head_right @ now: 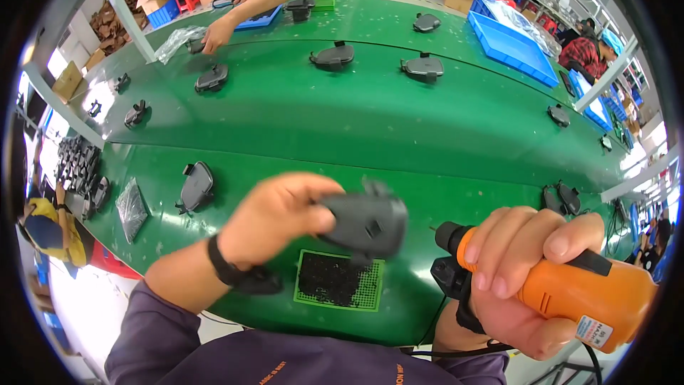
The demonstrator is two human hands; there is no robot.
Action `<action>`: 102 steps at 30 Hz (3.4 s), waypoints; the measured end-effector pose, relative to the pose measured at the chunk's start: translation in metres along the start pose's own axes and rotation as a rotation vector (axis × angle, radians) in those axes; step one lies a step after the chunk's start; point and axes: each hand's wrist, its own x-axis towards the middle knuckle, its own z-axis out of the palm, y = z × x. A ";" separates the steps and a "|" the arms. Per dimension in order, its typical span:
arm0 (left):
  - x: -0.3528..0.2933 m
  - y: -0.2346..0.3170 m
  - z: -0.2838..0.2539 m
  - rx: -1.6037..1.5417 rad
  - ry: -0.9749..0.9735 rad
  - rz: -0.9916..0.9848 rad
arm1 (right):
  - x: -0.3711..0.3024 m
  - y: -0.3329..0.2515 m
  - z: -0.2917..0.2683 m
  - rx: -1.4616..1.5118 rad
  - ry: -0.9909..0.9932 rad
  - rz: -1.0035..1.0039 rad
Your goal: The person picks up a car phone mount, places a screw into a hole by hand, and drives it in using an electric screwdriver. This process is repeated for several more mounts, which are then placed back onto the assembly line.
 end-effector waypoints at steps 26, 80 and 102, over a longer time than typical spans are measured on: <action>0.249 0.062 -0.165 1.685 0.536 -0.184 | 0.002 -0.009 -0.011 -0.060 0.062 0.071; -0.031 -0.020 0.033 1.254 -0.124 0.330 | -0.012 -0.014 -0.025 -0.056 -0.131 0.326; -0.039 -0.055 0.032 0.850 -0.204 0.417 | -0.012 0.002 0.012 0.243 -0.104 0.373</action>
